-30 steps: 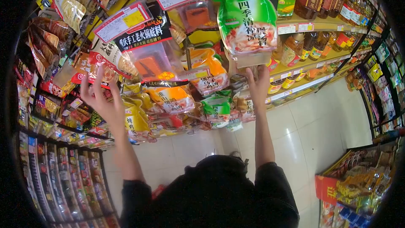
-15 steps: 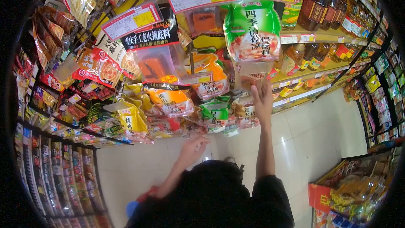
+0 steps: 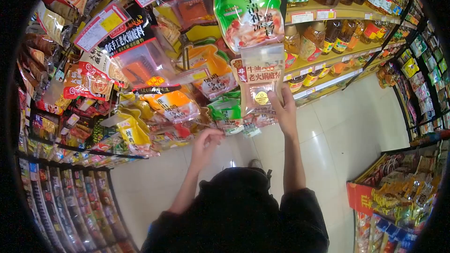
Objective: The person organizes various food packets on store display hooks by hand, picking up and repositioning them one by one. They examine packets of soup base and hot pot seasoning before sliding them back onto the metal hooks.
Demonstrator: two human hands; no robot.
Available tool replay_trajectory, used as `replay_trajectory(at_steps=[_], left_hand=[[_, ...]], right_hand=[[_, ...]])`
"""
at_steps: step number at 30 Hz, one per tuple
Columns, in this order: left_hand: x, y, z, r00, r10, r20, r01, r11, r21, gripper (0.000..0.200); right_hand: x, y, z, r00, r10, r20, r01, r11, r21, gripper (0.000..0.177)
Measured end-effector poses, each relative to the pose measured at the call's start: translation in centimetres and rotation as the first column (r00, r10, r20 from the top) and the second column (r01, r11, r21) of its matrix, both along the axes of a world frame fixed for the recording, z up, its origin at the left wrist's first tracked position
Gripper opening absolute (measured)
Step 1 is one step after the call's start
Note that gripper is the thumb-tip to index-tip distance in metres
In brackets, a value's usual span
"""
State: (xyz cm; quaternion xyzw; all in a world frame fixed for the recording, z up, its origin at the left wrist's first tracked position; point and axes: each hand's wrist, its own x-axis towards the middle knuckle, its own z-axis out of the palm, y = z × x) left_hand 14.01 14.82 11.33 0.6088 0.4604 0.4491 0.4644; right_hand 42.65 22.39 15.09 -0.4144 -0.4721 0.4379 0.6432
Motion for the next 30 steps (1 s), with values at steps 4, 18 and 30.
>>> replay_trajectory(at_steps=[4,18,30], left_hand=[[2.0,2.2,2.7,0.996,0.008,0.089,0.001,0.995,-0.095,0.024],[10.0,13.0,7.5,0.953,0.003,0.304,-0.021,0.998,0.055,0.035],[12.9,16.3,7.6,0.959,0.048,0.281,-0.073,0.994,0.079,0.028]], right_hand=[[-0.4,-0.5,-0.7,0.999,0.041,-0.023,-0.041,0.999,-0.007,0.029],[-0.1,1.4,-0.6,0.980,0.198,-0.014,-0.198,0.980,0.000,0.029],[1.7,7.4,0.9,0.988,0.153,-0.005,-0.153,0.986,-0.068,0.028]])
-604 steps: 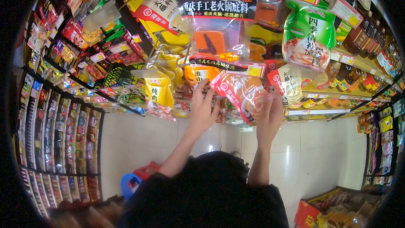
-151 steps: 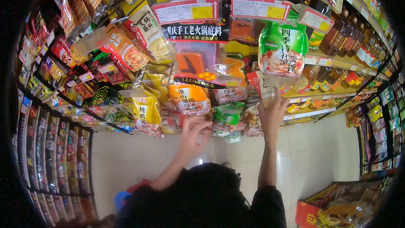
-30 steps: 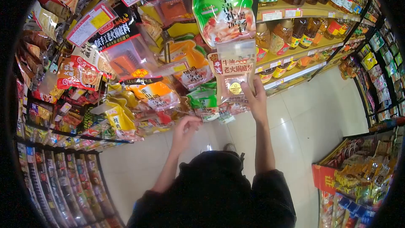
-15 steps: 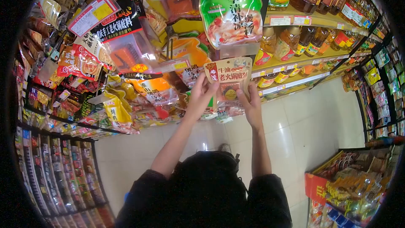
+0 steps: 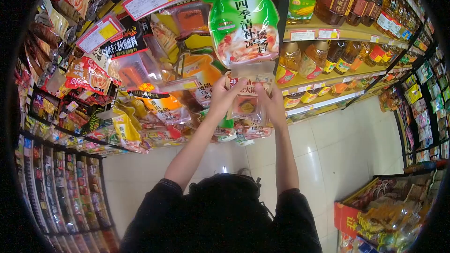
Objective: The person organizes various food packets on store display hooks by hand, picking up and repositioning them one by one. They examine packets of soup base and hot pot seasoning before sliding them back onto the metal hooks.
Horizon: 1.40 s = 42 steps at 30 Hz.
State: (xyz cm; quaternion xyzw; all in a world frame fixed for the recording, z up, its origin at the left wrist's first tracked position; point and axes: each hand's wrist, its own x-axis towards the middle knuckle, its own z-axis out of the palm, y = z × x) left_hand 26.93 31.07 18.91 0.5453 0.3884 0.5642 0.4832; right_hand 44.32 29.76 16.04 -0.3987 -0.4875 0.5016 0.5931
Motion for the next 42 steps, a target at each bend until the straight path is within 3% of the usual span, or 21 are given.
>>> replay_trajectory(at_steps=[3,8,10,12,14,19,23,29,32,34,36,39,42], left_hand=[[0.0,0.8,-0.1,1.000,0.015,0.004,-0.015,0.999,0.045,0.028],[-0.3,1.7,0.6,0.996,0.056,0.069,-0.061,0.996,0.072,0.027],[-0.7,1.7,0.9,0.999,0.036,-0.001,-0.036,0.999,-0.026,0.023],[-0.7,1.9,0.7,0.999,0.036,-0.011,-0.036,0.999,-0.010,0.021],[0.0,2.1,0.1,0.998,0.056,0.035,-0.059,0.992,0.116,0.019],[0.3,1.9,1.1,0.997,0.077,0.031,-0.081,0.989,0.125,0.018],[0.2,2.3,1.4,0.997,0.072,0.029,-0.074,0.993,0.097,0.019],[1.0,2.6,1.7,0.990,0.122,0.077,-0.135,0.971,0.195,0.017],[1.2,2.2,2.4,0.992,0.091,0.084,-0.102,0.986,0.130,0.018],[0.9,2.4,2.3,0.995,0.081,0.065,-0.082,0.997,0.009,0.026],[0.9,2.9,1.9,0.994,0.099,0.055,-0.098,0.995,-0.007,0.030],[0.9,4.4,0.3,0.982,0.187,-0.002,-0.186,0.978,0.099,0.034],[0.5,4.9,-0.7,0.952,0.291,-0.099,-0.273,0.949,0.157,0.042]], right_hand=[[-0.2,1.8,-0.1,0.996,-0.066,0.055,0.065,0.998,0.014,0.020],[-0.8,2.8,0.4,0.999,-0.036,0.003,0.036,0.997,0.067,0.017],[-0.8,2.8,0.6,0.999,-0.037,-0.018,0.039,0.995,0.094,0.016],[-0.9,2.8,0.2,0.997,-0.066,-0.043,0.070,0.991,0.114,0.015],[-0.9,2.9,-0.2,0.993,-0.100,-0.060,0.107,0.985,0.132,0.013],[-0.8,2.6,0.8,0.992,-0.101,-0.070,0.110,0.985,0.136,0.010],[-0.7,3.0,1.2,0.995,-0.086,-0.053,0.093,0.984,0.152,0.009],[-0.1,3.9,0.3,0.993,-0.119,0.016,0.115,0.980,0.163,0.009],[-0.3,4.2,0.6,0.988,-0.152,0.015,0.147,0.971,0.189,0.012],[-0.2,4.4,0.6,0.988,-0.149,0.026,0.142,0.972,0.187,0.015],[0.2,5.0,0.0,0.991,-0.121,0.062,0.109,0.981,0.163,0.018],[-0.3,6.0,-0.1,0.974,-0.203,0.099,0.171,0.948,0.267,0.018],[-0.7,6.1,0.7,0.970,-0.218,0.107,0.191,0.957,0.217,0.019]])
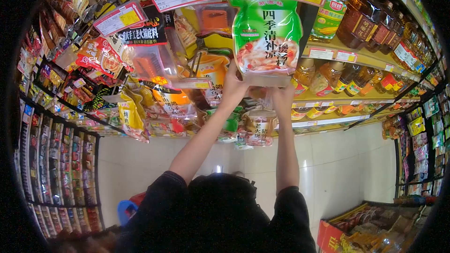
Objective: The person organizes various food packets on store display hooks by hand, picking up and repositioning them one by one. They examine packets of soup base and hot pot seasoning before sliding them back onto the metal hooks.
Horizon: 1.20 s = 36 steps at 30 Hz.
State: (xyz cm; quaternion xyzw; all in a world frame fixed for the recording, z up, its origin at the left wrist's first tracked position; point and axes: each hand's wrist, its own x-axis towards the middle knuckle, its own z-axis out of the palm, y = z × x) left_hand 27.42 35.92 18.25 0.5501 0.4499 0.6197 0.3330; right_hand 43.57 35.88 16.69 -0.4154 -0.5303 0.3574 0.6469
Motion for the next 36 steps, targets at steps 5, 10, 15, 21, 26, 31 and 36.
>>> replay_trajectory(at_steps=[5,10,15,21,26,31,36], left_hand=[[-0.2,-5.9,-0.5,0.931,0.239,-0.276,-0.171,0.953,0.250,0.061],[-4.3,-14.5,-6.3,0.908,0.050,-0.417,-0.015,0.996,0.088,0.056],[-12.2,-24.0,-15.5,0.915,-0.050,-0.401,-0.088,0.945,-0.316,0.026],[-22.6,-33.8,-32.4,0.978,0.113,-0.177,-0.201,0.750,-0.630,0.014],[-29.9,-47.7,-46.7,0.397,-0.807,-0.437,-0.362,0.300,-0.883,0.016],[-28.9,-57.4,-44.3,0.808,-0.457,-0.371,-0.339,0.155,-0.928,0.017],[-29.5,-56.9,-44.2,0.900,-0.249,-0.357,-0.304,0.229,-0.925,0.017]], right_hand=[[0.1,0.8,-0.9,0.984,-0.107,0.143,0.106,0.994,0.014,0.021],[-0.4,-0.8,-1.7,0.926,-0.376,-0.014,0.369,0.901,0.228,0.029],[-2.9,-8.7,-4.1,0.879,-0.368,0.303,0.311,0.924,0.222,0.027],[-11.8,-7.7,-1.3,0.828,-0.235,0.509,0.120,0.961,0.249,0.054],[-14.0,-7.4,1.0,0.861,-0.088,0.502,0.135,0.989,-0.058,0.072],[-13.6,-5.0,-1.5,0.745,-0.244,0.621,0.239,0.967,0.093,0.065],[-13.8,-4.5,-1.7,0.715,-0.350,0.606,0.278,0.937,0.212,0.056]])
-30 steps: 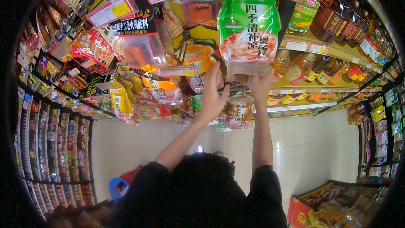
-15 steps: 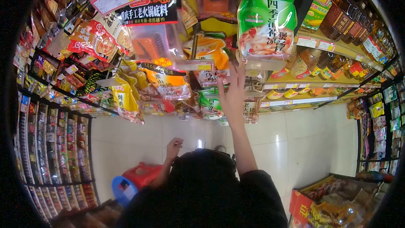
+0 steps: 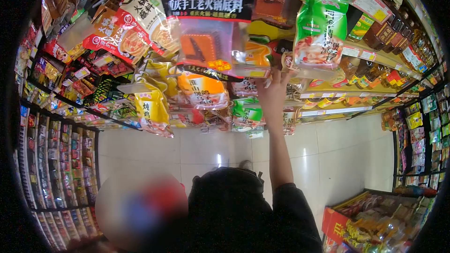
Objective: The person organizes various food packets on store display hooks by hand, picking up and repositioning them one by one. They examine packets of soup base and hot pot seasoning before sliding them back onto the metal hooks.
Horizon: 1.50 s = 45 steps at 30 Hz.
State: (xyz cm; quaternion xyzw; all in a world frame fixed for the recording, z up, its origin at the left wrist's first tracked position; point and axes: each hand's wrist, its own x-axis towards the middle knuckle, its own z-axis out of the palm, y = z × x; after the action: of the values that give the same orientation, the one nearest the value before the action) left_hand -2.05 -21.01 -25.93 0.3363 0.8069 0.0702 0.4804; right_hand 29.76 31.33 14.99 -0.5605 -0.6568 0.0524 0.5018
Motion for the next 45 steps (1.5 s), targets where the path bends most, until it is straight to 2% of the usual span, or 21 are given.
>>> replay_trajectory(at_steps=[1,4,5,8,9,12,13,16,19,21,24,28,32,34,36,39,42,45], left_hand=[[-0.4,0.6,0.0,0.999,0.044,0.020,-0.045,0.998,0.040,0.018],[-2.3,3.8,0.7,0.976,0.185,0.112,-0.202,0.966,0.161,0.018],[-2.9,5.2,1.0,0.959,0.234,0.157,-0.264,0.943,0.202,0.019],[-4.1,10.0,3.0,0.942,0.251,0.222,-0.312,0.897,0.312,0.020],[-4.1,11.7,4.2,0.955,0.196,0.224,-0.269,0.890,0.368,0.019],[-3.5,16.6,8.2,0.975,0.042,0.218,-0.150,0.848,0.509,0.018],[-2.9,18.1,9.8,0.976,-0.001,0.220,-0.120,0.834,0.538,0.018],[-0.4,21.5,15.1,0.970,-0.132,0.203,-0.029,0.770,0.637,0.016],[2.0,24.1,18.9,0.957,-0.252,0.146,0.077,0.702,0.708,0.016],[3.2,25.2,21.2,0.940,-0.319,0.118,0.142,0.684,0.715,0.017],[5.0,26.4,23.3,0.907,-0.376,0.191,0.125,0.672,0.730,0.017],[7.0,27.3,24.8,0.861,-0.426,0.279,0.115,0.696,0.709,0.016],[7.8,28.0,27.6,0.811,-0.489,0.321,0.114,0.670,0.733,0.016],[7.6,28.5,31.1,0.810,-0.508,0.294,0.116,0.629,0.768,0.015],[7.5,29.0,35.4,0.826,-0.507,0.248,0.118,0.585,0.802,0.014],[7.1,29.6,40.3,0.864,-0.446,0.232,0.034,0.511,0.859,0.013],[6.8,30.4,42.6,0.918,-0.379,0.116,0.030,0.358,0.933,0.014],[7.2,31.4,43.6,0.954,-0.297,0.043,0.040,0.268,0.962,0.020]], right_hand=[[-0.1,0.2,0.2,1.000,-0.024,-0.005,0.025,0.995,0.094,0.044],[-0.4,-1.3,2.1,1.000,-0.001,-0.001,0.001,0.997,-0.073,0.048],[-1.0,-2.4,4.3,0.990,-0.006,-0.143,-0.040,0.948,-0.314,0.051],[-0.9,-2.8,4.0,0.980,0.018,-0.199,-0.062,0.975,-0.215,0.050],[-0.1,-2.7,2.9,0.985,0.070,-0.159,-0.098,0.980,-0.174,0.054],[0.3,-4.8,5.3,0.997,0.039,-0.066,-0.055,0.965,-0.257,0.046],[0.1,-5.6,5.8,1.000,-0.017,-0.006,0.016,0.990,-0.138,0.042],[0.5,-7.0,7.3,0.998,-0.063,0.016,0.065,0.974,-0.215,0.043],[0.9,-8.9,9.9,0.949,-0.037,-0.312,-0.120,0.876,-0.468,0.041],[1.7,-9.1,9.8,0.966,0.038,-0.256,-0.151,0.887,-0.437,0.039],[3.3,-8.9,8.8,0.961,0.117,-0.250,-0.214,0.889,-0.405,0.036],[4.6,-9.5,7.8,0.931,0.121,-0.343,-0.287,0.826,-0.486,0.033],[4.9,-11.0,5.9,0.886,0.129,-0.445,-0.352,0.811,-0.468,0.033],[3.8,-12.3,6.5,0.839,0.083,-0.539,-0.383,0.792,-0.475,0.034],[3.5,-12.6,6.3,0.824,0.070,-0.562,-0.408,0.761,-0.504,0.034],[2.7,-13.0,5.8,0.774,0.054,-0.631,-0.452,0.745,-0.490,0.036],[2.4,-13.0,5.0,0.702,0.101,-0.705,-0.524,0.744,-0.415,0.039],[2.5,-12.9,3.3,0.655,0.160,-0.739,-0.562,0.757,-0.334,0.041]])
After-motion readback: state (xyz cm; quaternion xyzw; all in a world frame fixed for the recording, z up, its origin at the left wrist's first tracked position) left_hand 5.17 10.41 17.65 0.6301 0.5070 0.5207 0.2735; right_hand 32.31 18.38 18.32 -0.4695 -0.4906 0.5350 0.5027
